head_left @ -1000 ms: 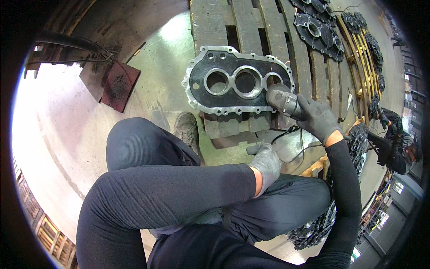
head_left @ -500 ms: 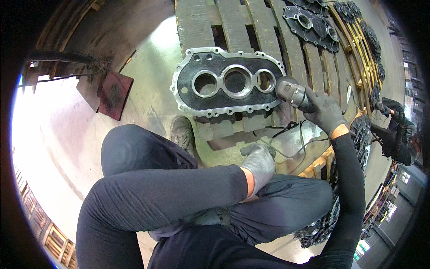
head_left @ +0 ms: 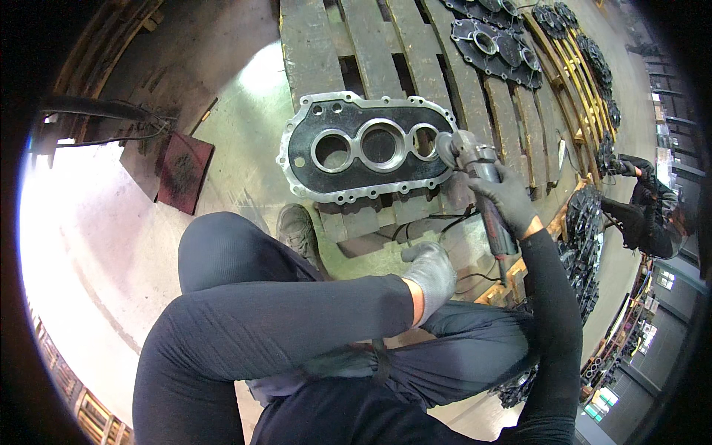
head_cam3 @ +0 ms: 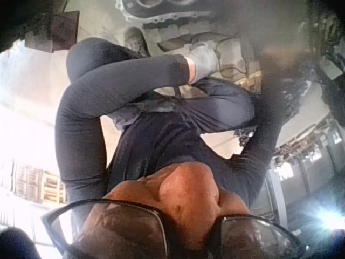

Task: The person sits on the floor and uses an angle grinder to smooth the surface of metal engine parts placed on a wooden pallet. They handle the parts one at a time, repositioning them as needed to grind different areas.

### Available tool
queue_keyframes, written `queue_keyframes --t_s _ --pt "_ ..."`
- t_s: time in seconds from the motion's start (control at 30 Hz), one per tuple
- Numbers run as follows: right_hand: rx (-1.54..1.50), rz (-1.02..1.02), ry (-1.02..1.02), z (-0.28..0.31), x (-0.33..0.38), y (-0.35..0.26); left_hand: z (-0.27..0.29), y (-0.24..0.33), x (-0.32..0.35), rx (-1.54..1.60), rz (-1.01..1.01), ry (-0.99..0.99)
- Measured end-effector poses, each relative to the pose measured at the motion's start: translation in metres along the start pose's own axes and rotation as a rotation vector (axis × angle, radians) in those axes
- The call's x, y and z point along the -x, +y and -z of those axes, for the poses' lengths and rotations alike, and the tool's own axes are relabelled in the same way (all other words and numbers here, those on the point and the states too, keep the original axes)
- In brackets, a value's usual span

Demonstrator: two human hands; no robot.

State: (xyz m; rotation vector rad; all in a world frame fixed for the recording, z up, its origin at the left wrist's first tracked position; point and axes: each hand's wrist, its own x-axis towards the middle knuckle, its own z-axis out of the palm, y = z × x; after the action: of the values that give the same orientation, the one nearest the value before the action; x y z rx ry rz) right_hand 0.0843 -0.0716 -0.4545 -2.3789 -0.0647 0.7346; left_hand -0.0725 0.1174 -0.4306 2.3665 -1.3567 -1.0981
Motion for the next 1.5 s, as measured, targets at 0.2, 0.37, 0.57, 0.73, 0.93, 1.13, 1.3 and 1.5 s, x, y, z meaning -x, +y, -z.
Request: queue_keyframes --t_s 0.2,0.37,0.57,0.73,0.93,1.13,1.3,1.5 --pt "-0.255 -0.141 0.039 -0.027 -0.011 -0.011 -0.006 0.008 0.002 -0.056 0.056 0.121" --pt "-0.444 -0.197 0.024 -0.049 -0.007 -0.005 -0.007 0.006 0.015 -0.068 0.037 0.180" --pt "-0.641 -0.186 -0.022 -0.072 0.036 -0.016 -0.011 0.006 0.028 -0.076 0.026 0.266" --pt "-0.817 -0.296 -0.095 -0.058 0.081 -0.027 -0.013 0.013 0.021 -0.013 0.029 0.173" --pt "-0.171 -0.039 0.269 -0.019 0.076 -0.006 -0.026 0.015 0.019 -0.081 0.044 0.221" --pt "-0.001 -0.025 0.393 -0.039 0.063 0.022 -0.025 0.013 0.020 -0.129 0.001 0.276" --pt "0.146 -0.179 0.385 -0.056 0.045 0.035 -0.024 0.010 0.021 -0.171 -0.002 0.301" --pt "0.241 -0.254 0.364 -0.060 0.031 0.022 -0.021 0.001 0.026 -0.134 0.006 0.281"
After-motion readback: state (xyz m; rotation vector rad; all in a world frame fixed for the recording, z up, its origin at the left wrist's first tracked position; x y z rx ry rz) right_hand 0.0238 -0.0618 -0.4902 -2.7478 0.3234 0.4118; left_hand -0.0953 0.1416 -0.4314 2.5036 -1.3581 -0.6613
